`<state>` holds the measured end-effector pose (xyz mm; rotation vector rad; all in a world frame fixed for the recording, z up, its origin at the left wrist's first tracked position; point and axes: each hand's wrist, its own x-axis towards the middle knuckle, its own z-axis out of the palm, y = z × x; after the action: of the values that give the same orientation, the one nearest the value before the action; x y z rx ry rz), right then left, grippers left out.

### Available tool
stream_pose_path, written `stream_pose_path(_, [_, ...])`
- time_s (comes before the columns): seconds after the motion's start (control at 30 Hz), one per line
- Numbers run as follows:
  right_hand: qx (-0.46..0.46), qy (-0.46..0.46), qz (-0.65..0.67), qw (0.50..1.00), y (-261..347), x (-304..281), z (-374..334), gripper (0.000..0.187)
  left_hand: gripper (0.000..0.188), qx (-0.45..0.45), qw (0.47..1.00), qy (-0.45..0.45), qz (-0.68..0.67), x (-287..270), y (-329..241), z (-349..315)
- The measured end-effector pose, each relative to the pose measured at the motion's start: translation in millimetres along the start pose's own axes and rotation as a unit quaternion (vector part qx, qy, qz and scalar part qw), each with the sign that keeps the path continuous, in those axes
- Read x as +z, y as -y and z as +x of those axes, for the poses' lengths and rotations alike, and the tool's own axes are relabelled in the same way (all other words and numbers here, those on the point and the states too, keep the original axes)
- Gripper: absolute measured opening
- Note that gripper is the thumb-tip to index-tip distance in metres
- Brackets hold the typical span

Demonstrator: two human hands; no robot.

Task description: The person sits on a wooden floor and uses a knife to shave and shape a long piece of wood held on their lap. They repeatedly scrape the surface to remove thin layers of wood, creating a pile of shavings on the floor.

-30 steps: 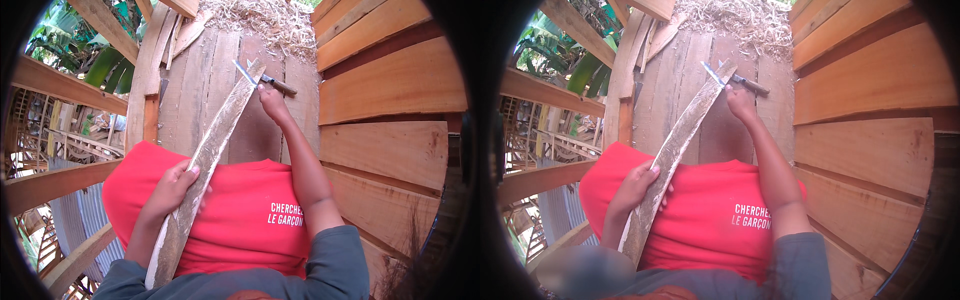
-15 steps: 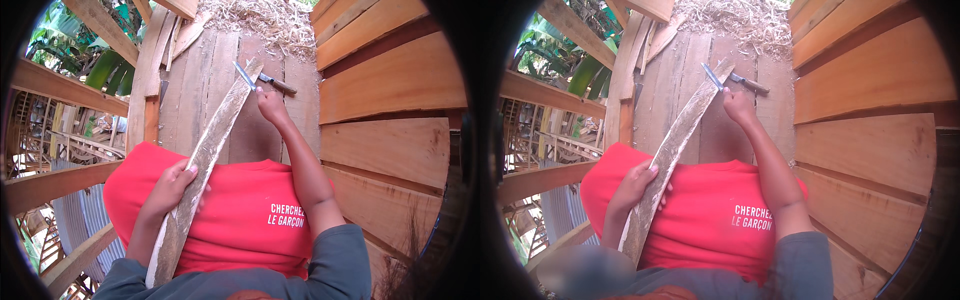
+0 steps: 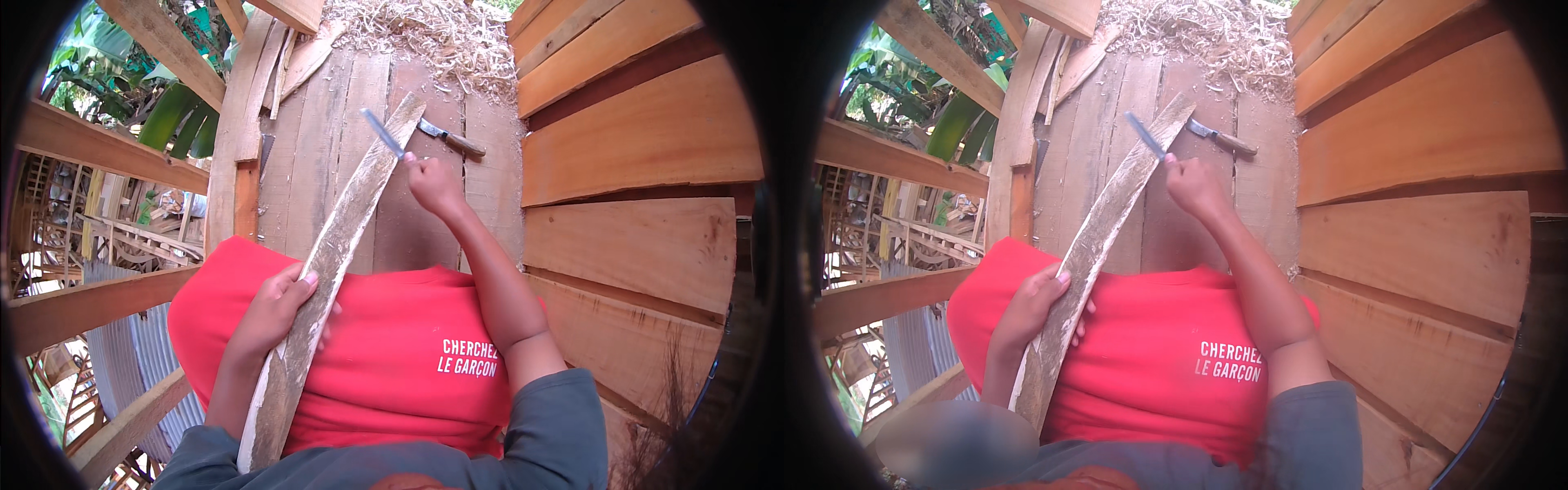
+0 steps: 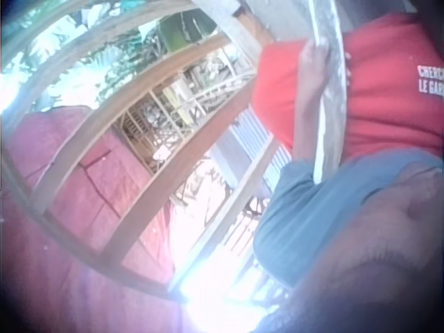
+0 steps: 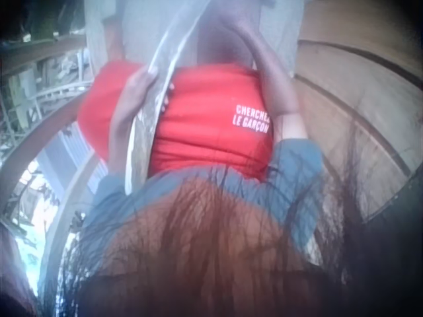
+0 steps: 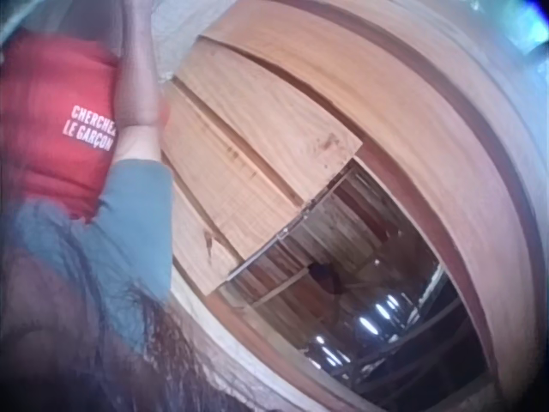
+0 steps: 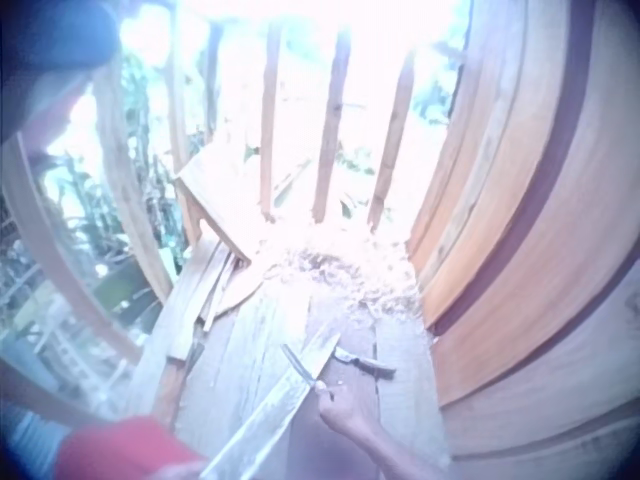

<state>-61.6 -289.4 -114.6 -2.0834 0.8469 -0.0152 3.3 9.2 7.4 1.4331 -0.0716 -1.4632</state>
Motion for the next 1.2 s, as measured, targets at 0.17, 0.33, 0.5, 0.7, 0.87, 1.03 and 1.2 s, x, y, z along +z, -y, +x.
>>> stream_pose_path(0.17, [0.054,0.022,-0.011,0.998,11,-8,-1,0.061,0.033,0.010,1.000,-0.004,-0.025,0,4,1])
stream_pose_path(0.33, [-0.013,-0.035,-0.048,0.998,13,14,-16,0.063,0.033,0.011,0.999,-0.007,-0.035,2,0,0])
stream_pose_path(0.5, [0.059,0.003,0.002,0.998,17,-6,-6,0.064,0.032,0.013,0.999,-0.009,-0.033,1,-2,-1])
stream_pose_path(0.7, [0.103,-0.025,0.056,0.993,11,1,0,0.064,0.031,0.016,0.999,-0.009,-0.030,1,1,-1])
stream_pose_path(0.87, [0.112,-0.016,0.054,0.992,8,10,-3,0.066,0.032,0.025,0.999,-0.011,-0.039,-1,3,0])
stream_pose_path(1.03, [0.044,-0.022,0.042,0.998,16,25,-13,0.068,0.034,0.002,1.000,-0.021,-0.019,5,-2,3])
stream_pose_path(1.2, [0.077,-0.054,0.038,0.995,10,14,-6,0.067,0.034,0.012,1.000,-0.021,-0.015,5,-3,-1])
